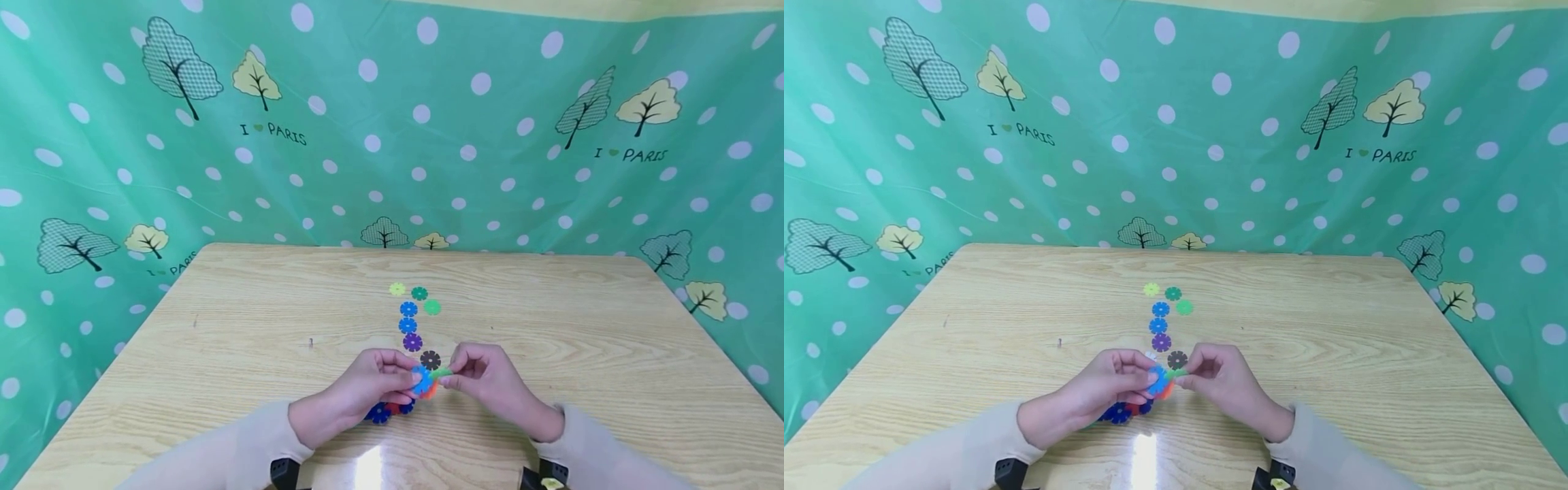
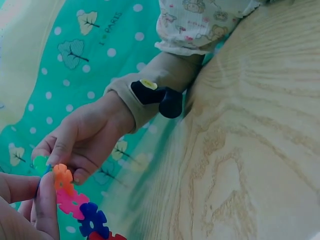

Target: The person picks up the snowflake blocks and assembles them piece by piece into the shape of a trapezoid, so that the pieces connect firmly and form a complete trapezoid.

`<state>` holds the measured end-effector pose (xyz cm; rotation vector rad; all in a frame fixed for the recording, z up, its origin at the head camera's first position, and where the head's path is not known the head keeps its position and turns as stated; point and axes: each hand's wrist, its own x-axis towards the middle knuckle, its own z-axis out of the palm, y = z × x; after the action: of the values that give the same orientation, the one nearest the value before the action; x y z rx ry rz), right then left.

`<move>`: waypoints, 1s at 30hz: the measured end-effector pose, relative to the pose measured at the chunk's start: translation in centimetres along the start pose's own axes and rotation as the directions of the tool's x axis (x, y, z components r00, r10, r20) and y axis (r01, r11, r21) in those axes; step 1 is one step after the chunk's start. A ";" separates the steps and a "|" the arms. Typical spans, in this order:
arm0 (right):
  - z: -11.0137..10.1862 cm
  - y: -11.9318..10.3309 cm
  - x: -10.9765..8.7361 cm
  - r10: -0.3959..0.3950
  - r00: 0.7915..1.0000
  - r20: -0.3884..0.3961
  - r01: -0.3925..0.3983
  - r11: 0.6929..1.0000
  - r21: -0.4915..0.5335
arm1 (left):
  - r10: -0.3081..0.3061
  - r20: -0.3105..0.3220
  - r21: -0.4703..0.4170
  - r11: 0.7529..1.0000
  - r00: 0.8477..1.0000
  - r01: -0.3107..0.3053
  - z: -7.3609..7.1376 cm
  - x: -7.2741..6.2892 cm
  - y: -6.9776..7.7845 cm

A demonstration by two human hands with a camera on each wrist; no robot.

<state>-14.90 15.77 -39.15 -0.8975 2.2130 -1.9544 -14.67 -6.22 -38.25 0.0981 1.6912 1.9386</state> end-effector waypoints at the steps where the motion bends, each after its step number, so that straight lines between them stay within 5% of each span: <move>1: 0.1 -0.1 -0.1 -0.004 1.000 -0.005 0.004 1.000 -0.006 | 0.003 -0.005 -0.004 1.000 1.000 -0.003 0.1 -0.1 0.0; 10: 0.3 -0.8 -0.2 -0.014 1.000 -0.011 0.013 0.999 -0.045 | 0.051 -0.016 -0.033 0.998 0.999 -0.052 0.9 -0.7 0.3; 15: -0.1 -1.1 0.0 0.018 0.999 0.037 -0.016 0.998 -0.066 | 0.028 -0.002 0.045 0.999 1.000 -0.028 0.5 -0.7 0.8; 24: -0.6 -0.7 0.1 0.062 0.994 0.084 -0.059 0.997 -0.044 | 0.005 0.069 0.251 0.968 0.998 -0.023 -1.5 0.1 1.5; 30: -1.5 -0.1 -0.2 0.092 0.991 0.101 -0.090 0.996 -0.017 | 0.047 0.131 0.270 0.959 0.990 -0.081 -4.1 1.2 0.9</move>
<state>-15.34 17.18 -38.80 -0.8611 2.1710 -1.8155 -17.62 -9.35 -38.60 0.3737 1.8838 1.6925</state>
